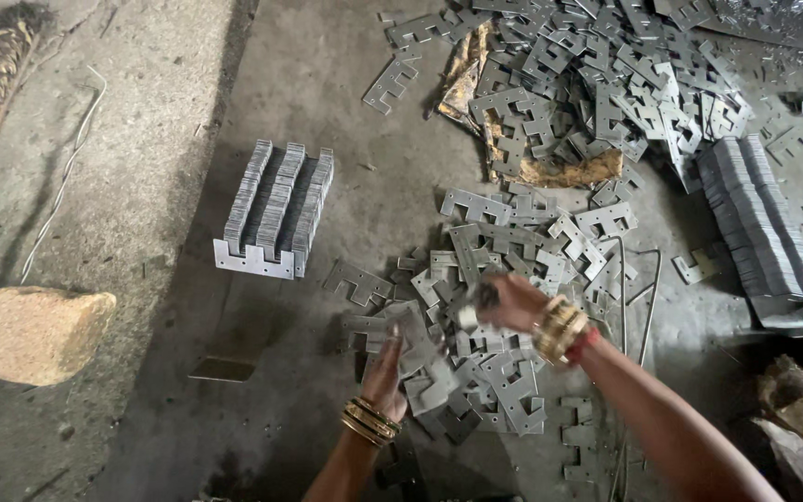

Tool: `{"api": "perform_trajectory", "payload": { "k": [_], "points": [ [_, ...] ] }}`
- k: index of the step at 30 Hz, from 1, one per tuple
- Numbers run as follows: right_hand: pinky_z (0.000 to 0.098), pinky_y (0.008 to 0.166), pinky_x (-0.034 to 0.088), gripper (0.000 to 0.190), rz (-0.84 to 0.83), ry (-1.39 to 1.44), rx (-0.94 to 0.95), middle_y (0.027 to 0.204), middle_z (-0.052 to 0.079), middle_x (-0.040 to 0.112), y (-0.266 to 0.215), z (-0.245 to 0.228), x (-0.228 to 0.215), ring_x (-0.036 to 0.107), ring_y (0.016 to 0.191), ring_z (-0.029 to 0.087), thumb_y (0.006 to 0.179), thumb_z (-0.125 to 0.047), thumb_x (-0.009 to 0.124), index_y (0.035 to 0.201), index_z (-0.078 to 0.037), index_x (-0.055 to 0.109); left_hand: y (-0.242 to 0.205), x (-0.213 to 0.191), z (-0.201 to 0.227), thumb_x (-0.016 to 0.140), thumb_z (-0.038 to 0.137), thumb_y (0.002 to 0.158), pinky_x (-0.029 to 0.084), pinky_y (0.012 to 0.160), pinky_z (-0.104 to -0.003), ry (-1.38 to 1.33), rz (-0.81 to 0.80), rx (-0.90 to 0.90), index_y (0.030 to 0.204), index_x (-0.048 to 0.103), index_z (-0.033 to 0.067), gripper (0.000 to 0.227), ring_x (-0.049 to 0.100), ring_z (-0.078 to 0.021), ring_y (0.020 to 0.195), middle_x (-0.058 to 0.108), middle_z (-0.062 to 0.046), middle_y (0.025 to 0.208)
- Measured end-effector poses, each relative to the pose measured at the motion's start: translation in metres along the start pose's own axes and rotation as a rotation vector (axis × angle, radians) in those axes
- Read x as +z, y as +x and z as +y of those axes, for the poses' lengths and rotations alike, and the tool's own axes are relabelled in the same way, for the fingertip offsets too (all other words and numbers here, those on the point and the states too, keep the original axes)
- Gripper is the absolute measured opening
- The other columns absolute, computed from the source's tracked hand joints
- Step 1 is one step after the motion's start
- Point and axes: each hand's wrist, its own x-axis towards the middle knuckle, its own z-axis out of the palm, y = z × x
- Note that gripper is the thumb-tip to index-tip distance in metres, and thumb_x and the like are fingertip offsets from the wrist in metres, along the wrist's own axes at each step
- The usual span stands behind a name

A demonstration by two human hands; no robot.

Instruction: The person sits on the floor and repeatedly picks up small metal brackets from a scattered pile, aligns them, and stacks them into neat columns. The person uses a small white tool to assist in aligning the parts before stacking.

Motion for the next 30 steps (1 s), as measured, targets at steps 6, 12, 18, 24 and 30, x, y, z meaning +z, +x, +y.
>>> {"api": "perform_trajectory", "payload": {
  "k": [6, 12, 18, 24, 30],
  "points": [
    [0.0449, 0.087, 0.055, 0.064, 0.260, -0.456, 0.094, 0.126, 0.027, 0.060, 0.068, -0.025, -0.005, 0.062, 0.112, 0.038, 0.084, -0.029, 0.077, 0.131, 0.003, 0.050, -0.006, -0.007, 0.001, 0.077, 0.069, 0.066, 0.008, 0.126, -0.057, 0.195, 0.132, -0.025, 0.158, 0.029, 0.0087, 0.119, 0.015, -0.0309, 0.158, 0.023, -0.013, 0.170],
    [0.0388, 0.089, 0.060, 0.052, 0.115, -0.467, 0.131, 0.122, 0.023, 0.065, 0.057, -0.060, 0.026, 0.068, 0.110, 0.034, 0.087, -0.008, 0.060, 0.136, 0.001, 0.047, -0.007, -0.017, 0.015, 0.075, 0.067, 0.070, 0.021, 0.124, -0.061, 0.003, 0.092, -0.046, 0.158, 0.028, 0.0102, 0.115, 0.023, -0.0361, 0.157, 0.025, -0.019, 0.168],
    [0.0308, 0.073, 0.063, 0.048, 0.059, -0.457, 0.092, 0.120, 0.019, 0.066, 0.017, -0.055, 0.039, 0.070, 0.099, 0.027, 0.094, 0.002, 0.050, 0.142, 0.003, 0.045, 0.001, -0.021, 0.011, 0.065, 0.073, 0.073, 0.007, 0.125, -0.056, 0.118, 0.107, 0.032, 0.162, 0.027, 0.0160, 0.113, 0.009, -0.0277, 0.158, 0.014, -0.011, 0.172],
    [0.0409, 0.112, 0.049, 0.056, 0.571, -0.717, -0.752, 0.151, 0.014, 0.050, -0.049, -0.033, 0.040, 0.054, 0.136, 0.025, 0.088, 0.001, 0.065, 0.142, -0.008, 0.054, 0.008, -0.030, 0.013, 0.053, 0.074, 0.076, 0.015, 0.121, -0.060, 0.094, 0.094, 0.007, 0.162, 0.022, 0.0267, 0.103, 0.011, -0.0261, 0.156, 0.014, -0.006, 0.171],
    [0.0552, 0.123, 0.018, 0.066, 0.115, -0.842, -0.333, 0.154, -0.001, 0.044, -0.010, 0.002, 0.009, 0.032, 0.147, 0.027, 0.082, -0.006, 0.066, 0.144, -0.022, 0.050, 0.007, -0.033, 0.008, 0.067, 0.056, 0.089, 0.061, 0.083, -0.047, -0.078, -0.152, -0.040, 0.137, 0.058, 0.0063, 0.070, 0.071, -0.0268, 0.099, 0.072, -0.015, 0.116]
  ]
}}
